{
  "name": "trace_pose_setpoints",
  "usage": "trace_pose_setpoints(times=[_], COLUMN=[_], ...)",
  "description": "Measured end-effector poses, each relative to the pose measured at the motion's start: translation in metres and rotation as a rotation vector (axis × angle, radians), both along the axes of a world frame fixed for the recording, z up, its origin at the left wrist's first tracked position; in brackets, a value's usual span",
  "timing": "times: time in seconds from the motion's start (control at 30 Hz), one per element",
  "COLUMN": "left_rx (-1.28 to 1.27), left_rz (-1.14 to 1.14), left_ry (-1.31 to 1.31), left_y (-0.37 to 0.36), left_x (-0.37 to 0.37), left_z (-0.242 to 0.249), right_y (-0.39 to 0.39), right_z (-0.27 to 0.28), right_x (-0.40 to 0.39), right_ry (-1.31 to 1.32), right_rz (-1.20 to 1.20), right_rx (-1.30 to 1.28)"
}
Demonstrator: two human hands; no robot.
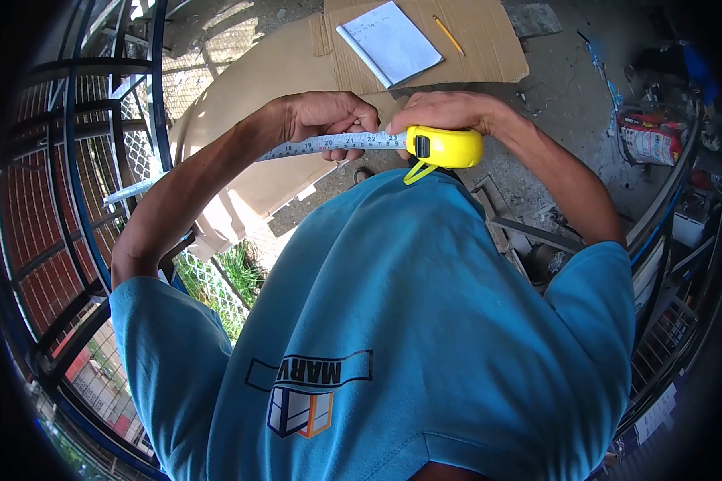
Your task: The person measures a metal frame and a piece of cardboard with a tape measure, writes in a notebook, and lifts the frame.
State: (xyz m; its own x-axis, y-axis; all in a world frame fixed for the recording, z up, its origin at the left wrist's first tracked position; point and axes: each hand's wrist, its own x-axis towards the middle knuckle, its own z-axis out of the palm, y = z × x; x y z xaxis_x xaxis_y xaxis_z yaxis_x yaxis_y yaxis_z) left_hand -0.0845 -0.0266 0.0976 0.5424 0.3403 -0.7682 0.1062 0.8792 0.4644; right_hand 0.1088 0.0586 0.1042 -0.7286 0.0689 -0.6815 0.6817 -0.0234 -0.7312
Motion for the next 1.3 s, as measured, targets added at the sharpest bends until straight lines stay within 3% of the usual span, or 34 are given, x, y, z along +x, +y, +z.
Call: trace_pose_setpoints(times=[0.43,0.5,1.3], left_rx=[0.037,0.027,0.016], left_rz=[-0.017,-0.013,0.006], left_ry=[0.031,0.036,0.029], left_y=[-0.001,-0.002,-0.006], left_x=[-0.002,0.000,-0.002], left_z=[-0.001,0.001,0.002], right_y=[-0.003,-0.003,-0.006], right_z=[0.001,0.000,0.000], right_x=[-0.001,-0.001,-0.004], right_ry=[-0.011,0.016,-0.017], right_rz=[-0.020,-0.002,0.022], right_rx=[-0.134,-0.039,0.003])
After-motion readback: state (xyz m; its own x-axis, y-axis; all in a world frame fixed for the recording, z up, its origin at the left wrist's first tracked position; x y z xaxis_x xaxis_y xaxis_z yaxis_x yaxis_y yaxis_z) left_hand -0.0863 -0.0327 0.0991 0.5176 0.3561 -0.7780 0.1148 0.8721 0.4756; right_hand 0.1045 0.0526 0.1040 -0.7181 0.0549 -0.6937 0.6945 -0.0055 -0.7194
